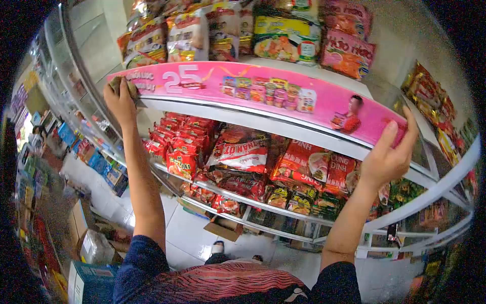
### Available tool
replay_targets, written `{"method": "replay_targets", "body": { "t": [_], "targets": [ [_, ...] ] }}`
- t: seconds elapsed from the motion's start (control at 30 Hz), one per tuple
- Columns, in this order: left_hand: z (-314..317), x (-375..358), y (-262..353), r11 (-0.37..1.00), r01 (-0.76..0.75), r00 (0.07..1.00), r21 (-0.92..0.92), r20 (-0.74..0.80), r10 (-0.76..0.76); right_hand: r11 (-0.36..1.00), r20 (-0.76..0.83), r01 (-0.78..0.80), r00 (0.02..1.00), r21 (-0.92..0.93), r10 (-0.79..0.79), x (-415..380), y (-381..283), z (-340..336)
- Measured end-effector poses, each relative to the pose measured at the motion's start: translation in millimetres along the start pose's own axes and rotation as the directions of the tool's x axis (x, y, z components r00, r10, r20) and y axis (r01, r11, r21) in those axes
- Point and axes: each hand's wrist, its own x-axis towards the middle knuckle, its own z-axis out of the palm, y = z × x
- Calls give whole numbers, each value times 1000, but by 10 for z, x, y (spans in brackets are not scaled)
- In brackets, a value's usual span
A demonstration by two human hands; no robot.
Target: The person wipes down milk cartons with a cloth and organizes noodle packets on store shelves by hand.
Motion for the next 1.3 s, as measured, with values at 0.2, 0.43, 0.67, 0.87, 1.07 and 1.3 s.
{"method": "replay_targets", "body": {
  "t": [0.2, 0.43, 0.67, 0.87, 1.07, 1.3],
  "targets": [
    [-57, -696, 1342, 882, -238, 860, -406, 333, 385, 993, -15, 97, 995, 74, -96, 44, 97, 4],
    [-533, -1929, 1771, 426, 535, 589, -730, 683, 431, 881, 452, 21, 853, 473, -263, -975, -398, -704],
    [-1126, -3143, 1977, 324, 941, -72, -95, 881, 468, 494, 727, -867, 297, -66, 619, -2519, -705, -1872],
    [-1418, -3570, 3028, 496, 868, -429, 20, 533, 729, 222, 411, -968, 157, -115, 898, -2688, -498, -3328],
    [-1850, -4098, 4684, 464, 885, -445, 21, 325, 834, 177, 77, -891, 159, -419, 984, -2476, 32, -4868],
    [-2317, -4968, 6238, 342, 937, -342, 69, -11, 940, 376, -59, -920, 384, -111, 921, -2086, 1053, -5711]
  ]
}}
